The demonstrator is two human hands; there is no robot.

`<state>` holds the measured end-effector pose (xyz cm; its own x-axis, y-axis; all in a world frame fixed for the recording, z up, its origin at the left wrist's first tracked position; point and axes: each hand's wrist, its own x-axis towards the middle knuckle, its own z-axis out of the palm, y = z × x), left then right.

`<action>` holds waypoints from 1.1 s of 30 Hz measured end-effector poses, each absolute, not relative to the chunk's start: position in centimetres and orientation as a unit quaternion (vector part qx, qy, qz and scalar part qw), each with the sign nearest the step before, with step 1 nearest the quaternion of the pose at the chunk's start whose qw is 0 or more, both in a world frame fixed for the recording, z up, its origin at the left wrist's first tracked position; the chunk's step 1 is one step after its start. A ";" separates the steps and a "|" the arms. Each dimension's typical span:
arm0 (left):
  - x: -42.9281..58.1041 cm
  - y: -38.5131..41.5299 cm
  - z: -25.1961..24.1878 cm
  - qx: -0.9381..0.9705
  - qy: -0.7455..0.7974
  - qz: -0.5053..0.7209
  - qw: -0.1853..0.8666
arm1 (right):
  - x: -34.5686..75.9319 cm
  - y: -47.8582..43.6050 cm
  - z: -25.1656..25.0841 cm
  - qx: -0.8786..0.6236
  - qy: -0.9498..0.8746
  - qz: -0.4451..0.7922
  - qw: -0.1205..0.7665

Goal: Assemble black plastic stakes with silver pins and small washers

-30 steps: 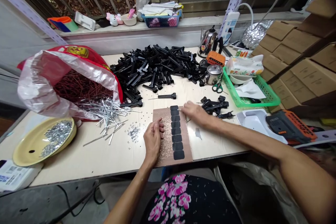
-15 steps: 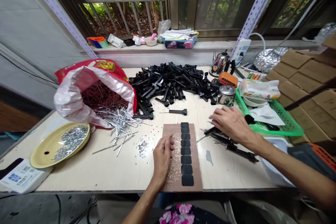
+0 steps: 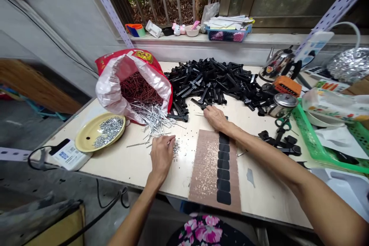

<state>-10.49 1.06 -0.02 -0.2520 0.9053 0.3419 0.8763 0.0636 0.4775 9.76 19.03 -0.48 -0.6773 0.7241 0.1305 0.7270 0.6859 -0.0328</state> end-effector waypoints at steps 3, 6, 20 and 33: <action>-10.0 1.6 -0.3 0.660 0.698 0.277 0.022 | 11.1 18.5 1.2 -0.397 -0.903 0.012 0.166; -8.7 2.1 -0.7 0.702 0.671 0.236 0.034 | 12.2 17.2 2.9 -0.373 -0.881 0.067 0.283; -6.5 2.1 2.2 0.271 0.567 0.558 0.542 | 12.5 6.9 3.8 -0.333 -0.873 0.175 0.309; -2.8 1.5 3.9 0.158 0.481 0.615 0.604 | 13.5 5.2 4.9 -0.358 -0.890 0.035 0.280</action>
